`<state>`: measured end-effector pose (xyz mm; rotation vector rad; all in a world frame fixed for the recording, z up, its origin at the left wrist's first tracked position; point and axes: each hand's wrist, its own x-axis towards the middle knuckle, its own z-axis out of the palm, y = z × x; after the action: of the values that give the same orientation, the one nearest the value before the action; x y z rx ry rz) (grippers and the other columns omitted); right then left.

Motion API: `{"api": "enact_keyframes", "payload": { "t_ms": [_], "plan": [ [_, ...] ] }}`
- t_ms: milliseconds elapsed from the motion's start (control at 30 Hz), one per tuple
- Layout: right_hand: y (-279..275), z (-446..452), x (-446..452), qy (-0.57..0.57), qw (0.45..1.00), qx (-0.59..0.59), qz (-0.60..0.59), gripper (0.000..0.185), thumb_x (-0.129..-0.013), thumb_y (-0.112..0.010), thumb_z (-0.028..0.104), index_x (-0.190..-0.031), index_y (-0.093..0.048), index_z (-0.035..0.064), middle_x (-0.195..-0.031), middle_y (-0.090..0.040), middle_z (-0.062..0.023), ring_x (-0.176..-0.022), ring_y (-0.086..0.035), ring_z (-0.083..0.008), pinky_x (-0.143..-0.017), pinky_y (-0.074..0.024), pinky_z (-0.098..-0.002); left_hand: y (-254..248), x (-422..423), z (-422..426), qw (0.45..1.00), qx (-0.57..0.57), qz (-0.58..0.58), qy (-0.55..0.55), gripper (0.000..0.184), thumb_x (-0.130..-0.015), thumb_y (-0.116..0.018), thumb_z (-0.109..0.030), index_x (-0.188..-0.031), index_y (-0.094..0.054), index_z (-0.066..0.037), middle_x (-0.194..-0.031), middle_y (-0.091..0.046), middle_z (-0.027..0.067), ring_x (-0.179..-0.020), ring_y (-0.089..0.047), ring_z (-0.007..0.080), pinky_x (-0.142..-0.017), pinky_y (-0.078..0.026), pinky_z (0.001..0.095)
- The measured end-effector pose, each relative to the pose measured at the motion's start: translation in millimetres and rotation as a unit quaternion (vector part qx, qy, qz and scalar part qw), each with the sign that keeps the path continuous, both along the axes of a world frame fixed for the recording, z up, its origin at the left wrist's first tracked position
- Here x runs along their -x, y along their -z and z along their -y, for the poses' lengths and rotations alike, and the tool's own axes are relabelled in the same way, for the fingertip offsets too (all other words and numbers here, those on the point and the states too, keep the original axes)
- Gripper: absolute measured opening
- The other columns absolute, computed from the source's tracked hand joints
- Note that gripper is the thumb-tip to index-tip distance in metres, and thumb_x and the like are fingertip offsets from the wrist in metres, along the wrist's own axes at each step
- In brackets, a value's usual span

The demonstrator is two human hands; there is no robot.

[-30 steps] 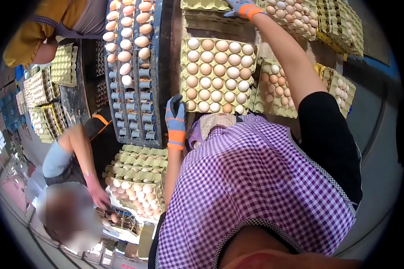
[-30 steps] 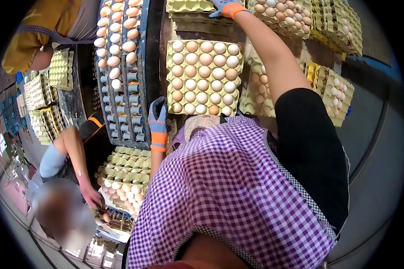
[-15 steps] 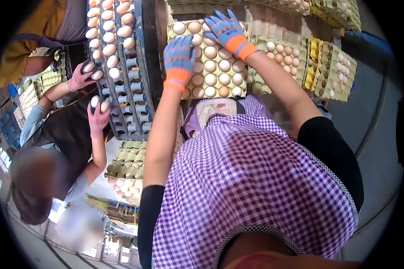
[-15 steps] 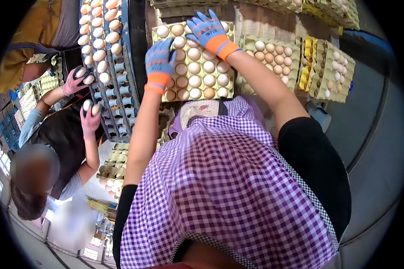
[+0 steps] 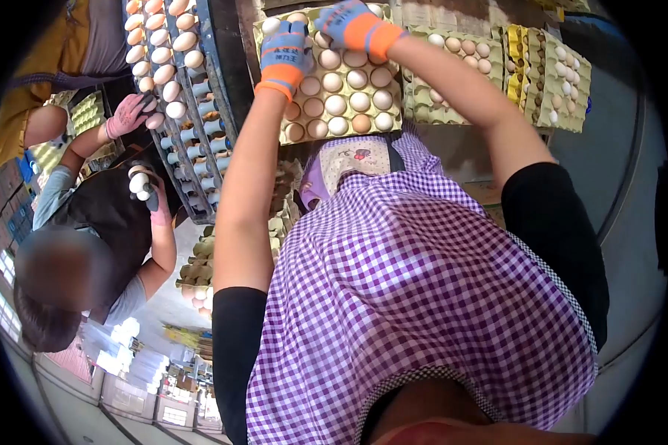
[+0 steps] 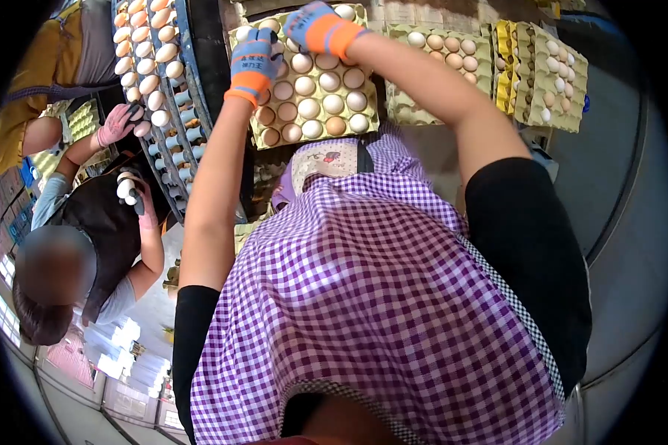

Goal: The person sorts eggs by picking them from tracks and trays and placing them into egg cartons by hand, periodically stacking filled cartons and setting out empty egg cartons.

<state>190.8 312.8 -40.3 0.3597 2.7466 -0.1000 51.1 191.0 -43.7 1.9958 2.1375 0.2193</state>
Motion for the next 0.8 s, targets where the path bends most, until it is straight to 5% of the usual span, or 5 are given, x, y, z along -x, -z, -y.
{"api": "enact_keyframes", "payload": {
  "t_ms": [100,200,367,633,800],
  "plan": [
    [1,-20,-17,-0.067,0.96,0.04,-0.27,0.015,-0.077,-0.06,0.02,-0.08,-0.068,0.0078,-0.071,-0.068,-0.0088,-0.07,-0.068,-0.0273,-0.061,-0.0528,-0.0396,-8,16,-5,0.998,0.027,0.039,0.05,0.045,-0.077,-0.077,-0.029,-0.114,-0.058,-0.012,-0.105,-0.063,0.0163,-0.097,-0.063,0.0381,-0.082,-0.054,0.0474],
    [-2,-23,-1,-0.084,0.99,0.058,-0.1,0.015,-0.08,-0.059,0.02,-0.08,-0.069,0.0091,-0.075,-0.07,-0.0106,-0.071,-0.069,-0.0263,-0.061,-0.0532,-0.039,7,28,-4,0.993,0.021,0.013,0.116,0.043,-0.079,-0.075,-0.028,-0.119,-0.062,-0.014,-0.112,-0.064,0.0125,-0.101,-0.062,0.0366,-0.086,-0.053,0.0461],
    [0,-17,0,-0.101,0.966,0.061,-0.23,0.013,-0.08,-0.06,0.016,-0.087,-0.071,0.0128,-0.08,-0.072,-0.0098,-0.075,-0.071,-0.026,-0.064,-0.0544,-0.0389,11,23,-5,0.993,0.025,-0.015,0.116,0.039,-0.081,-0.073,-0.024,-0.117,-0.063,-0.014,-0.112,-0.063,0.0107,-0.103,-0.062,0.0352,-0.086,-0.053,0.0459],
    [3,-8,8,-0.103,0.987,0.007,-0.125,0.022,-0.086,-0.056,0.016,-0.095,-0.075,0.0102,-0.089,-0.074,-0.0114,-0.085,-0.072,-0.027,-0.071,-0.0566,-0.0395,3,-8,-2,0.999,0.036,-0.036,0.01,0.043,-0.081,-0.072,-0.019,-0.121,-0.059,-0.009,-0.11,-0.063,0.0154,-0.102,-0.063,0.0366,-0.087,-0.054,0.0459],
    [-35,-30,-5,0.016,0.975,0.169,-0.143,0.04,-0.071,-0.077,0.034,-0.101,-0.074,0.0068,-0.102,-0.072,-0.0154,-0.098,-0.068,-0.0293,-0.082,-0.0548,-0.0388,3,10,-8,0.998,0.028,0.01,0.052,0.046,-0.079,-0.073,-0.024,-0.12,-0.059,-0.01,-0.111,-0.063,0.0145,-0.104,-0.062,0.036,-0.087,-0.053,0.0437]
  ]
}}
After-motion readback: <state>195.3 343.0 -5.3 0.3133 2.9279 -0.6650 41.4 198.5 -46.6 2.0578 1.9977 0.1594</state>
